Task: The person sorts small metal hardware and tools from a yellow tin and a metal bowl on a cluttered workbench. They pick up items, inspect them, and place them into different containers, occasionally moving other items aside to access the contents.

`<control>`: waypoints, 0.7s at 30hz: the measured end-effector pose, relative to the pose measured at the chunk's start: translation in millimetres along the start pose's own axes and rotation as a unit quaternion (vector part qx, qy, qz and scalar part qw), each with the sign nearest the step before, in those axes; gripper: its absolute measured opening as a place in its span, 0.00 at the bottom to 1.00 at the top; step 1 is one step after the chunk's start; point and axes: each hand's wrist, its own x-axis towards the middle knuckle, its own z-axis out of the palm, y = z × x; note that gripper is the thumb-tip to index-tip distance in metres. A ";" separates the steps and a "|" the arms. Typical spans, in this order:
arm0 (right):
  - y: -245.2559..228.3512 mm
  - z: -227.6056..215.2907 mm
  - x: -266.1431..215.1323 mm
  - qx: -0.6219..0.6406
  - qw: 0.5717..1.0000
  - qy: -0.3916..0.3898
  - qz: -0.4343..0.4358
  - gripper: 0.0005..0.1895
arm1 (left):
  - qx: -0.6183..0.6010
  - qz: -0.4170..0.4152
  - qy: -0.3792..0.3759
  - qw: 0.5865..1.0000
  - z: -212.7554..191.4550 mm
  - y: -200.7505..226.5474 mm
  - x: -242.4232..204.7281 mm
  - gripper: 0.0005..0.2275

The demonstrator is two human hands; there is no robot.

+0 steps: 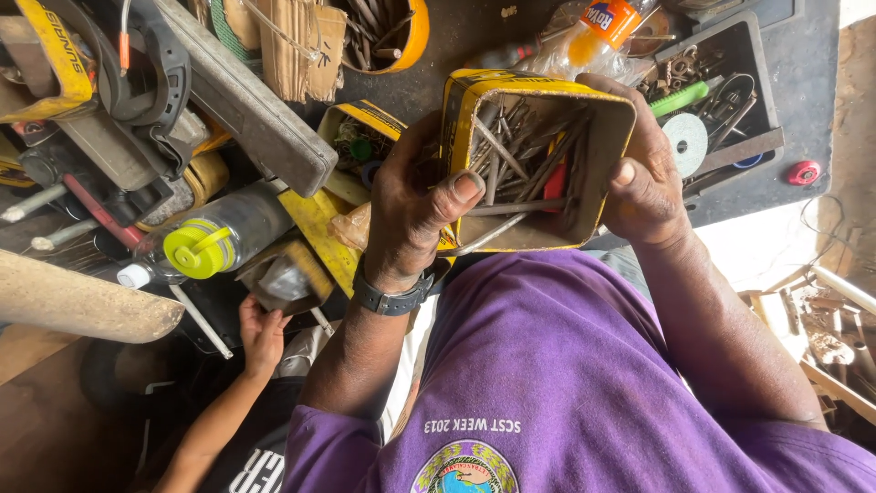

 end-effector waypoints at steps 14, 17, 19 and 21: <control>-12.7 61.7 13.5 0.093 0.995 0.043 -0.002 0.53 | -0.167 0.177 0.142 0.959 -13.4 -155.4 -27.9 0.26; 47.2 22.1 8.3 0.108 0.989 0.023 -0.097 0.43 | -0.195 0.264 0.191 0.925 5.2 -136.7 -3.4 0.46; 46.0 23.4 7.4 0.104 0.990 0.023 -0.095 0.44 | -0.184 0.259 0.193 0.928 10.7 -121.6 -3.6 0.47; 42.5 25.1 9.0 0.099 0.990 0.021 -0.095 0.45 | -0.173 0.256 0.195 0.931 14.8 -108.0 -4.6 0.47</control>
